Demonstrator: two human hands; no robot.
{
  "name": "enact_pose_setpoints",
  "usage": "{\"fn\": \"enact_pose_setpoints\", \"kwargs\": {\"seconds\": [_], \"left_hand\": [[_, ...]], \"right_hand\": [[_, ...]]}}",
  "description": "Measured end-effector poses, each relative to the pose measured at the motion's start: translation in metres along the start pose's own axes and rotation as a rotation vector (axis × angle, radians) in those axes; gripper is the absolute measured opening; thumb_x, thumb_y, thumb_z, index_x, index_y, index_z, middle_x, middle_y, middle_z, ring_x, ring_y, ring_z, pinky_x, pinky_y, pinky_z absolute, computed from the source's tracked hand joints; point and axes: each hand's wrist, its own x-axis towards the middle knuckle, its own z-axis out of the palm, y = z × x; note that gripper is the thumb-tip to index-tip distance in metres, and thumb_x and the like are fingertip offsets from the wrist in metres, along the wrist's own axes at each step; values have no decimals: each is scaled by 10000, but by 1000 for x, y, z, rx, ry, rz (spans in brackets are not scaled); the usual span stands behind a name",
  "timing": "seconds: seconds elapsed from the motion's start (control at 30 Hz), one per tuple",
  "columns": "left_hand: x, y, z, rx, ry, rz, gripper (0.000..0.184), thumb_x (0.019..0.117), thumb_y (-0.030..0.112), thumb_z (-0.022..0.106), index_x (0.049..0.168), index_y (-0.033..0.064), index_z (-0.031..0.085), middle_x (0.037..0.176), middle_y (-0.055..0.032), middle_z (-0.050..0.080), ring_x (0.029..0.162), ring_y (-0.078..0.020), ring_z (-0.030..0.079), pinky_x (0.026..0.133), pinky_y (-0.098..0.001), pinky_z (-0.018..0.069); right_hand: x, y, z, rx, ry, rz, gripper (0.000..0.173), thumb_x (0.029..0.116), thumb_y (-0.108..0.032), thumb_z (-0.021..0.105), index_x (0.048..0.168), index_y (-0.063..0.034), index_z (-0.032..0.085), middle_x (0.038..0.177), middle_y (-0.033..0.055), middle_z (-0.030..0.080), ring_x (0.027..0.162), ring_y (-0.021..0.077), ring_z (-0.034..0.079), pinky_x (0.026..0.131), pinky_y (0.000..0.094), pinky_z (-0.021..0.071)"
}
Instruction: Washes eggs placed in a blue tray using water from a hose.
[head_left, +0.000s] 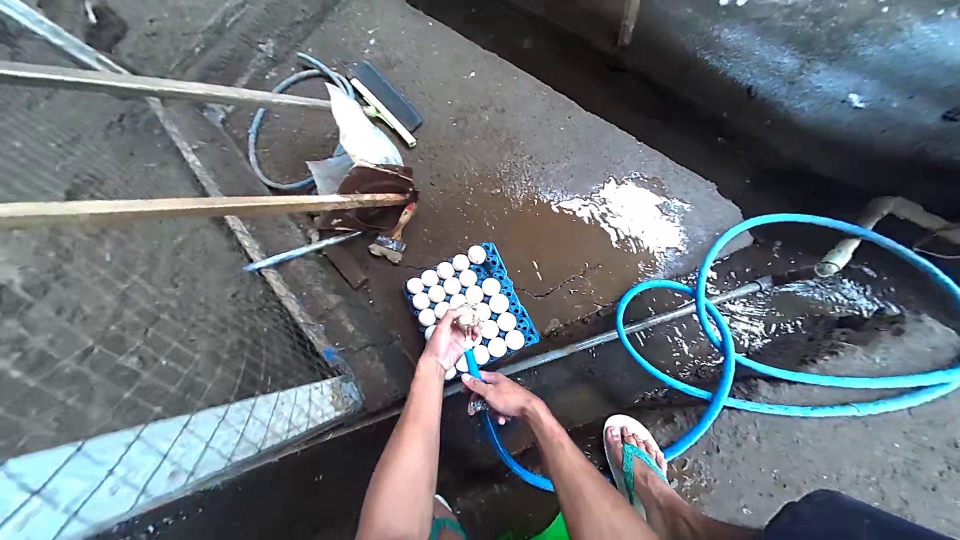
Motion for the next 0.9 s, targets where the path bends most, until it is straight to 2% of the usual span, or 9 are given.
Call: {"fn": "enact_pose_setpoints", "kwargs": {"seconds": [0.17, 0.37, 0.53, 0.6, 0.63, 0.7, 0.8, 0.83, 0.9], "left_hand": [[-46, -15, 4, 29, 51, 70, 429, 1128, 297, 292, 1416, 14, 439, 1036, -149, 673, 838, -217, 686, 778, -355, 590], [-93, -17, 0, 184, 121, 130, 415, 1127, 288, 320, 1427, 15, 408, 893, -107, 609, 559, -146, 582, 533, -287, 536], [-128, -27, 10, 83, 251, 131, 408, 1117, 356, 308, 1332, 83, 521, 833, -71, 552, 456, -109, 422, 398, -250, 393], [-145, -29, 26, 64, 284, 168, 430, 1103, 349, 331, 1289, 55, 584, 942, -101, 613, 635, -137, 537, 544, -300, 474], [-154, -30, 32, 55, 249, 216, 459, 1116, 311, 307, 1320, 5, 582, 1131, -156, 649, 911, -190, 621, 792, -373, 529], [-168, -37, 39, 56, 152, 310, 494, 1133, 247, 230, 1407, -63, 500, 1388, -235, 557, 1270, -264, 545, 1095, -433, 420], [-183, -40, 51, 174, 164, 269, 488, 1131, 345, 236, 1344, 38, 549, 1085, -129, 629, 862, -166, 623, 704, -344, 534], [-187, -43, 56, 184, 162, 297, 461, 1125, 315, 247, 1332, 27, 543, 1085, -131, 616, 849, -162, 618, 691, -335, 537], [-187, -46, 57, 118, 154, 407, 463, 1116, 197, 243, 1363, -79, 521, 1333, -248, 571, 1198, -269, 571, 1036, -428, 456]], "right_hand": [[-3, -7, 4, -96, -60, 54, 475, 1100, -497, 379, 1388, -172, 569, 1001, 17, 739, 456, 36, 428, 417, 213, 335], [-14, -19, 17, -444, -50, 152, 488, 994, -403, 671, 1417, -180, 574, 973, 79, 642, 569, 105, 458, 527, 299, 416], [-34, -47, 30, -183, 575, -56, 394, 1050, -248, 525, 1356, -2, 567, 1149, 227, 666, 917, 308, 681, 829, 490, 564], [-41, -60, 56, -100, 753, -285, 388, 1087, -252, 430, 1352, -12, 581, 1245, 206, 651, 1062, 291, 672, 923, 483, 549], [-45, -61, 68, -181, 762, -376, 410, 1088, -238, 394, 1357, -6, 599, 1326, 213, 622, 1195, 303, 623, 1024, 494, 494], [-51, -55, 78, -357, 741, -498, 460, 1086, -193, 313, 1369, 6, 617, 1494, 221, 528, 1431, 324, 463, 1199, 491, 343], [-63, -65, 73, -287, 777, -334, 473, 1100, -194, 272, 1414, -21, 580, 1424, 210, 581, 1327, 317, 546, 1102, 525, 424], [-67, -67, 74, -218, 790, -262, 465, 1114, -207, 264, 1440, -18, 538, 1392, 221, 581, 1283, 324, 556, 1068, 529, 434], [-76, -59, 81, -277, 762, -341, 492, 1107, -202, 239, 1472, 17, 487, 1471, 240, 526, 1373, 320, 504, 1147, 494, 390]]}}
